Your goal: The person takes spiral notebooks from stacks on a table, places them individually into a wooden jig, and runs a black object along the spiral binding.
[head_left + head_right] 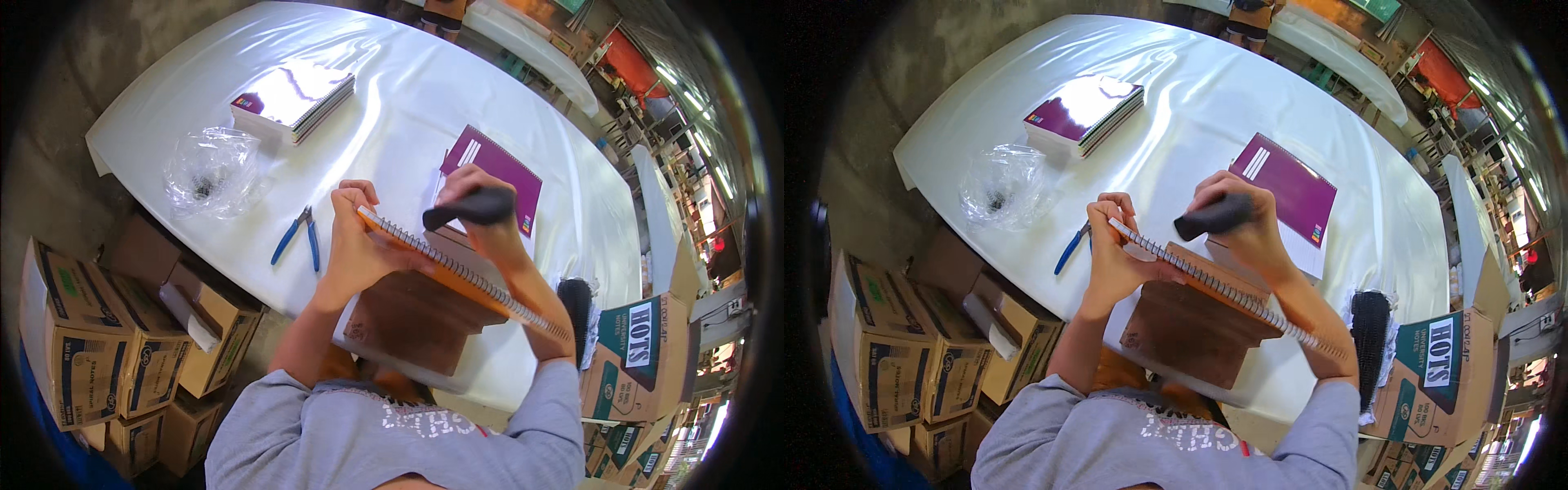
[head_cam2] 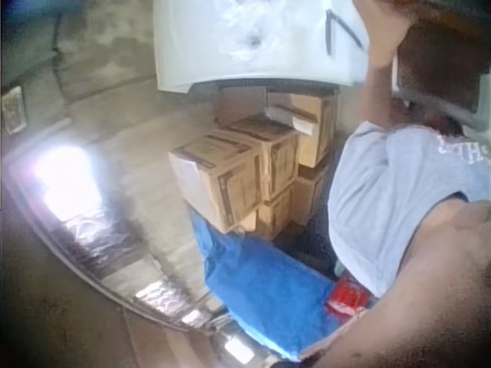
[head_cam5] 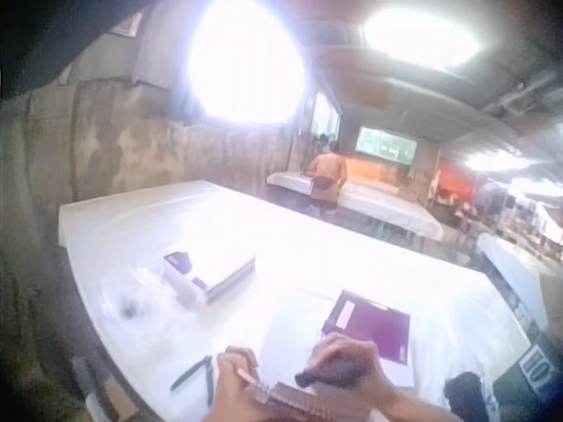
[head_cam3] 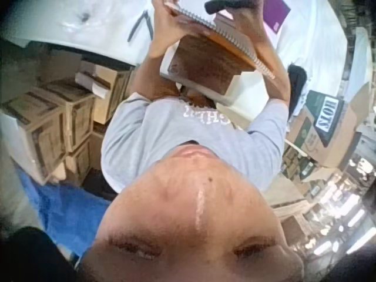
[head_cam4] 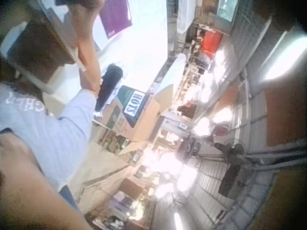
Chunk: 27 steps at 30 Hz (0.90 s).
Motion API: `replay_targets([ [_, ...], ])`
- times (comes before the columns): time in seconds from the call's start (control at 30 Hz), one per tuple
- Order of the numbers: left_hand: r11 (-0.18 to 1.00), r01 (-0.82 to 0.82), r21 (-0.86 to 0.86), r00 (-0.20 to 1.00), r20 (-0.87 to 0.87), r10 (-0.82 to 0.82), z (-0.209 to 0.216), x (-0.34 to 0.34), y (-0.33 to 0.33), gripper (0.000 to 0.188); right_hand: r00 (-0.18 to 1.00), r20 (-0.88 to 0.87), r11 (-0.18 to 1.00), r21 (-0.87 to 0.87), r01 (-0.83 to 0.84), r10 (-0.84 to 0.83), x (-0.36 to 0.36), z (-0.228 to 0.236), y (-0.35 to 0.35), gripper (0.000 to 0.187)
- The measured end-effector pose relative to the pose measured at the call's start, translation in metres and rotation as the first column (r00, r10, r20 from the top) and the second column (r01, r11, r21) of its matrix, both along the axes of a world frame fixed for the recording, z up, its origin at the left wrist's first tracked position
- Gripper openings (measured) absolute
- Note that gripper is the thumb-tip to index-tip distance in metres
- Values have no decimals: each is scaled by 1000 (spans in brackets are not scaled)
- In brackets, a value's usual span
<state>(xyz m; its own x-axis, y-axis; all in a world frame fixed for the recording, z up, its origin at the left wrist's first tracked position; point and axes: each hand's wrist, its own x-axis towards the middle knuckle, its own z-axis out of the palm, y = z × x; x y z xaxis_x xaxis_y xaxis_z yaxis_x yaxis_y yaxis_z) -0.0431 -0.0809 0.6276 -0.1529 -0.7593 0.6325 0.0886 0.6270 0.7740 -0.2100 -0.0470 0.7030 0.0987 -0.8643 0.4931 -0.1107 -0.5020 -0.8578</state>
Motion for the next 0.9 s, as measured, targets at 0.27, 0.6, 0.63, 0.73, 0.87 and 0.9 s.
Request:
replay_targets([
  [0.27, 1000, 20, -24, 999, -24, -21, 2, 2, 0, 85, 956, -249, 984, -45, -173, 156, 16, 11, -2, 19],
  [0.6, 915, 373, 154, 889, -343, -304, 0, 13, 5, 40, 332, -615, 634, -369, 680, -715, -126, -56, 22, 32],
  [0.63, 907, 366, 210, 905, -307, -294, 1, 16, 7, 30, 203, -759, 614, -305, 728, -618, -140, -72, 37, 35],
  [0.73, 921, 305, 243, 919, -329, -217, 7, 8, 14, 22, 69, -841, 527, -271, 806, -537, -149, -103, 78, 39],
  [0.87, 960, 252, 122, 913, -360, -194, 29, -18, 14, 20, 169, -632, 473, -349, 809, -756, -136, -76, 102, 44],
  [0.9, 960, 253, 117, 910, -365, -196, 37, -24, 14, 20, 325, -466, 507, -347, 789, -823, -132, -63, 104, 43],
])
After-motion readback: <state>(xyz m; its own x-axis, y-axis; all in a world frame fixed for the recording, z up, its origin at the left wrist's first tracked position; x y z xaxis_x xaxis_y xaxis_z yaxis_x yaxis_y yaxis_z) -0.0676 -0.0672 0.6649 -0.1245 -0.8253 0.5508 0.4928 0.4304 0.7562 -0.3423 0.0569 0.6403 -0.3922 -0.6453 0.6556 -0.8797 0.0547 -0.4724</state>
